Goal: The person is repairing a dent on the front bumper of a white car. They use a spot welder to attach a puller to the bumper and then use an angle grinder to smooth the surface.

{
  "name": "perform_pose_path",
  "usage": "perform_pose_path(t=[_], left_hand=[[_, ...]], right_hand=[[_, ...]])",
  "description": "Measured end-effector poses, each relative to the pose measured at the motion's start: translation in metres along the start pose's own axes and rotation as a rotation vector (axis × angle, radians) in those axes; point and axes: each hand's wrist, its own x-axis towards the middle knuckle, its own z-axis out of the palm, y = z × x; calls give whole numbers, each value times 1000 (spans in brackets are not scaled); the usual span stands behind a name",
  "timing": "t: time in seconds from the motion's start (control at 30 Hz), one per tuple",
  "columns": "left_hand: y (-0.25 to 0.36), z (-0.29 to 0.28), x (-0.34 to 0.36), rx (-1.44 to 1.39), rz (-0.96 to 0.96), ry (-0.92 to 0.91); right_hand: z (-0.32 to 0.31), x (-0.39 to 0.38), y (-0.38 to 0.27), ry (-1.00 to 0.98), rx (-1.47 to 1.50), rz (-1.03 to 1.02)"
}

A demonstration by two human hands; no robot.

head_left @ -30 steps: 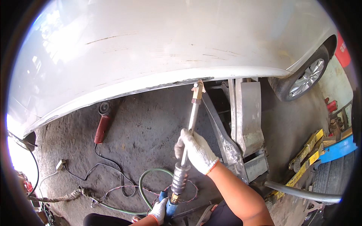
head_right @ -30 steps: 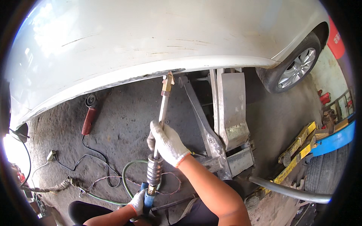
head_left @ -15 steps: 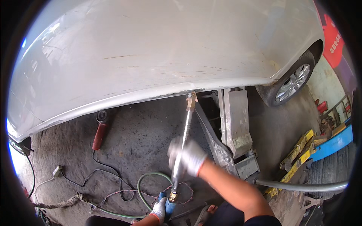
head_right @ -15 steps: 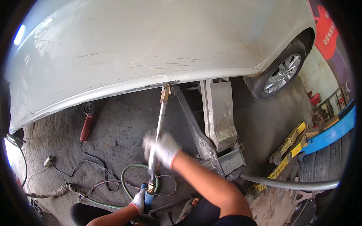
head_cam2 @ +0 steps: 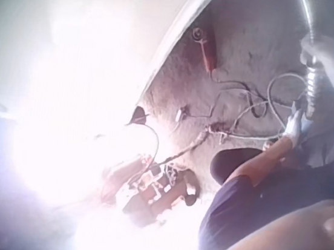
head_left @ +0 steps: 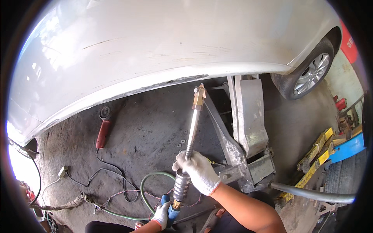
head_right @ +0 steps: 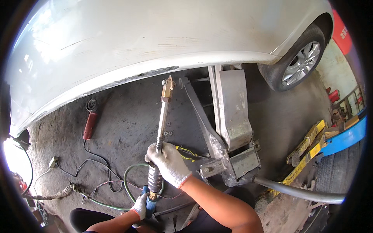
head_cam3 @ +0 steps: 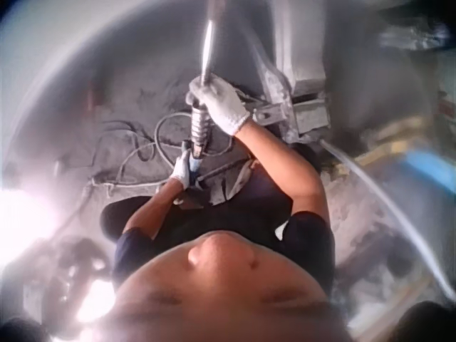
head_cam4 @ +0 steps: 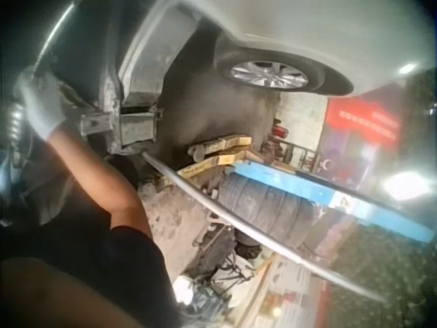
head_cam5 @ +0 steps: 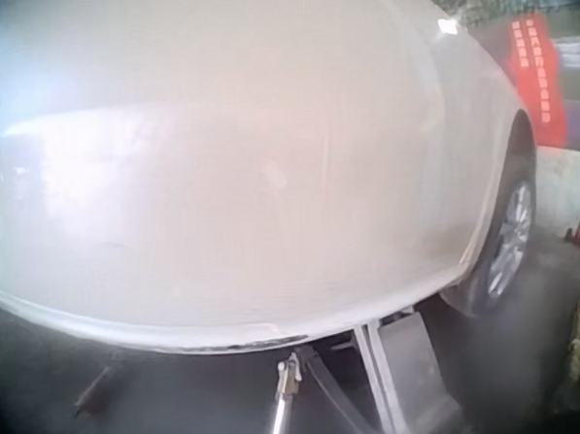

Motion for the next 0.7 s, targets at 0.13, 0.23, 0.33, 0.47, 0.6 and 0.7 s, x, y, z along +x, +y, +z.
perform_pose_path(t=[0.13,0.23,0.33,0.47,0.6,0.7], left_hand=[[7,2,-3,-27,-35,-13],[16,9,-12,-7,-39,-28],[19,12,-15,-23,-60,-41],[14,11,-11,-54,-61,-44],[17,12,-10,-55,-59,-59],[22,14,-14,-56,-82,-30]], right_hand=[[-6,15,9,-44,253,47],[-7,27,11,-3,299,79],[1,31,7,31,307,42],[5,32,2,5,346,61],[4,34,1,-8,355,66],[4,35,1,-5,347,73]])
